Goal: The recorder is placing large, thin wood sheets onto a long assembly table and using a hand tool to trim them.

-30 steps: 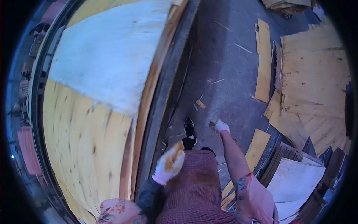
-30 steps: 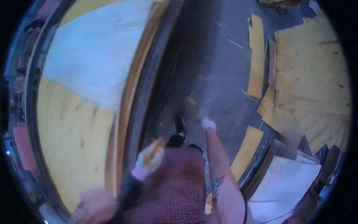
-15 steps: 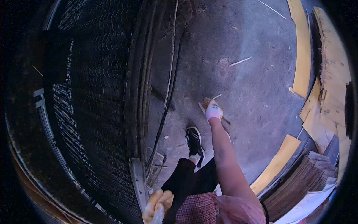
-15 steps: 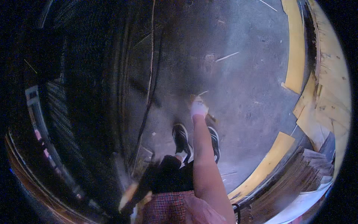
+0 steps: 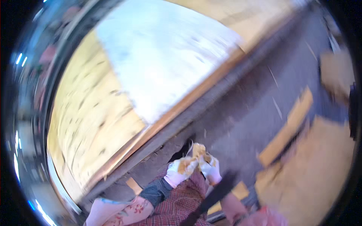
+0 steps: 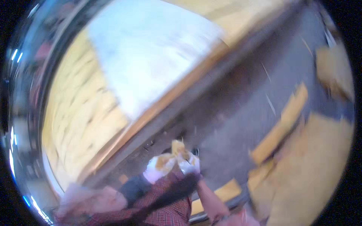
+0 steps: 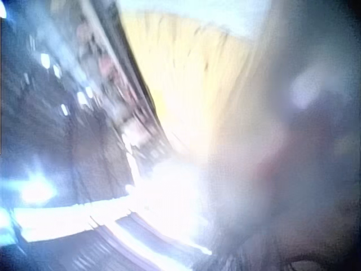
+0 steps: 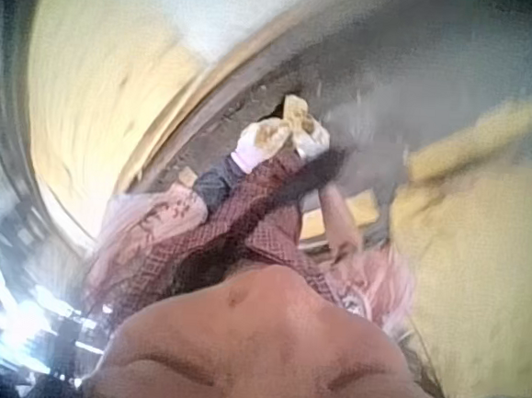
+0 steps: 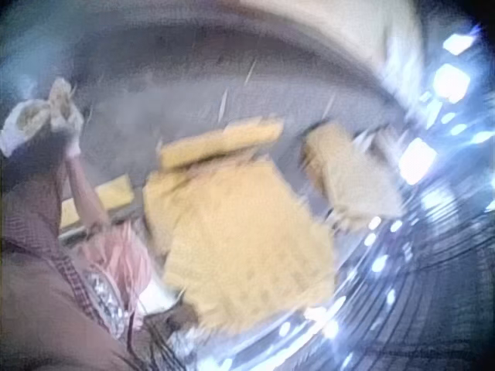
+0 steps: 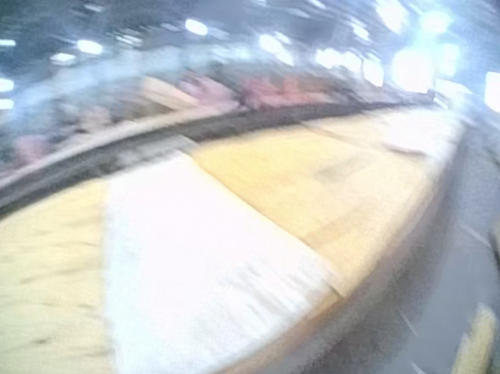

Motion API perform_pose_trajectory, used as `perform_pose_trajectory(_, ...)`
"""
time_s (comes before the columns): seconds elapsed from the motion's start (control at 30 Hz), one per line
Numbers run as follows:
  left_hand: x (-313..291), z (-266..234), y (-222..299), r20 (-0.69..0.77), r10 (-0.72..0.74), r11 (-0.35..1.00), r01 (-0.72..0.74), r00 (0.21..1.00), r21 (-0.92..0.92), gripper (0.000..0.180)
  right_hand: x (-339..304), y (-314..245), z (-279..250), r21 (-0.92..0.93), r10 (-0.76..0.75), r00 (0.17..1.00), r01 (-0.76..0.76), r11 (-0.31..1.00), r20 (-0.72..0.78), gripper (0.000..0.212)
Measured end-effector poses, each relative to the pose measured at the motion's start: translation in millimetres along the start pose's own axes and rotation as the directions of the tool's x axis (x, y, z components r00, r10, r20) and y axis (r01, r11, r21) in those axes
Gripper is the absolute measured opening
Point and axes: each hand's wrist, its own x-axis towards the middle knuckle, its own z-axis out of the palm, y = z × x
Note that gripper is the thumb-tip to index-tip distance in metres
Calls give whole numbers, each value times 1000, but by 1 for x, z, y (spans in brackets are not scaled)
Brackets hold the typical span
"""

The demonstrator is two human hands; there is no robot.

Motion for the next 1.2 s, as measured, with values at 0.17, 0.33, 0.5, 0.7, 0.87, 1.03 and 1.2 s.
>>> perform_pose_trajectory(0.17, -47, -111, 39, -78, -183, 966, 164, 980, -198, 33, 31, -129, 6, -419, 202, 927, -55, 906, 316, 23)
perform_pose_trajectory(0.33, -71, -253, 14, 114, -304, 951, 309, 946, -33, 42, 85, -222, 105, -80, -12, 882, 56, 995, 471, 27)
perform_pose_trajectory(0.5, -59, -319, -8, 53, -178, 982, 174, 983, 68, 44, 121, -250, 170, -257, 306, 798, -195, 946, 520, 26)
perform_pose_trajectory(0.7, -25, -281, -101, -716, 16, 995, 56, 698, 77, 55, 240, -176, 173, -180, 145, 961, -104, 978, 237, 25)
perform_pose_trajectory(0.87, 29, -338, -105, -309, -16, 990, 58, 951, 128, 55, 298, -218, 226, -685, -168, 723, 690, 234, 671, 61)
perform_pose_trajectory(1.03, 55, -324, -113, -430, 181, 888, 41, 884, 458, 44, 372, -122, 228, -534, 77, 893, 194, 823, 443, 42)
perform_pose_trajectory(1.2, 96, -312, -142, -320, 53, 801, 151, 946, 579, 51, 344, -160, 290, -511, 346, 925, -225, 830, 155, 27)
